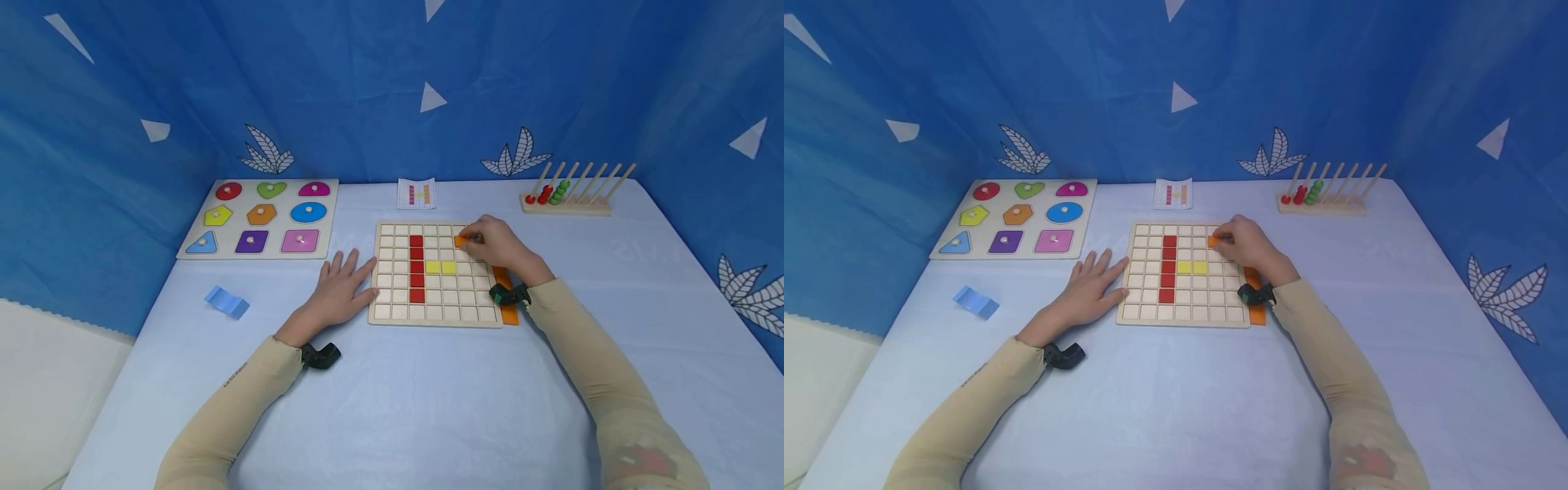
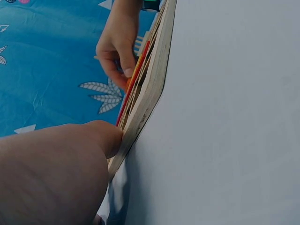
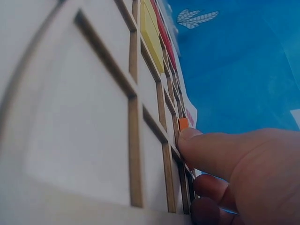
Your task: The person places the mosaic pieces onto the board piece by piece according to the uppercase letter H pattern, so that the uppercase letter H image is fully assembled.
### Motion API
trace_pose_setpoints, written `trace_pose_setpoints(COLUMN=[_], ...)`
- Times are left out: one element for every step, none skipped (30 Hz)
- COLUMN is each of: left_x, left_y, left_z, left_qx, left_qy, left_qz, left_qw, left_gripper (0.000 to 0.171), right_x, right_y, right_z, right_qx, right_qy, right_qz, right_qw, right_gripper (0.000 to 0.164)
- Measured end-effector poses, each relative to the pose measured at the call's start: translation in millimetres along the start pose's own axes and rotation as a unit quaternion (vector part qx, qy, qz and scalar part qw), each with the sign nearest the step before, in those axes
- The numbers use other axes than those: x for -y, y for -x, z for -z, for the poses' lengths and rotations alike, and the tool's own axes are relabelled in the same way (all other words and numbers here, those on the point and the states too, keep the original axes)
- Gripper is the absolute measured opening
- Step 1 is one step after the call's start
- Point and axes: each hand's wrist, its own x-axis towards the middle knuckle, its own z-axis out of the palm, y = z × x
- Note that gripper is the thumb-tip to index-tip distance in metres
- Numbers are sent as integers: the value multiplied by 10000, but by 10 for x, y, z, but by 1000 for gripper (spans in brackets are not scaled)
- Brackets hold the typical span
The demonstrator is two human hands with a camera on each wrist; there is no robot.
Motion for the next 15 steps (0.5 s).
trace_pose_setpoints(left_x=[-1,-2,-4,-5,-6,-6,-7,-6,-5,-3,-2,-3,-2,-2,-3], left_y=[-1,-2,-1,-1,-1,0,0,-1,-1,-2,-2,-2,-2,-1,-1], left_z=[-1,-1,-1,0,1,2,3,3,3,2,1,0,-1,-2,-4], left_qx=[-3,-6,-7,-9,-8,-11,-12,-10,-10,-12,-12,-11,-10,-12,-13], left_qy=[-7,-10,-13,-23,-24,-29,-27,-28,-28,-27,-21,-18,-24,-28,-29], left_qz=[-4,-8,-10,-11,-11,-13,-13,-12,-10,-12,-11,-9,-5,-1,6], left_qw=[10000,10000,10000,10000,10000,10000,10000,10000,10000,10000,10000,10000,10000,10000,10000], left_gripper=[68,68,68,68,68,68,68,68,68,68,68,68,68,68,68], right_x=[0,2,2,0,-2,-4,-8,-12,-14,-14,-14,-14,-15,-16,-17], right_y=[3,6,7,8,9,9,8,8,8,10,11,11,11,11,11], right_z=[0,0,-2,-2,-3,-3,-2,-1,1,4,6,7,9,8,9], right_qx=[1,0,-1,-6,-8,-14,-12,-14,-13,-11,-5,-4,-2,-4,-6], right_qy=[-7,-8,1,2,4,7,8,12,17,5,-2,-3,-11,-22,-30], right_qz=[3,0,7,12,30,40,59,65,78,70,70,62,61,53,56], right_qw=[10000,10000,10000,10000,10000,10000,10000,10000,10000,10000,10000,10000,10000,10000,10000], right_gripper=[33,33,33,33,33,33,33,34,34,35,35,35,35,35,35])
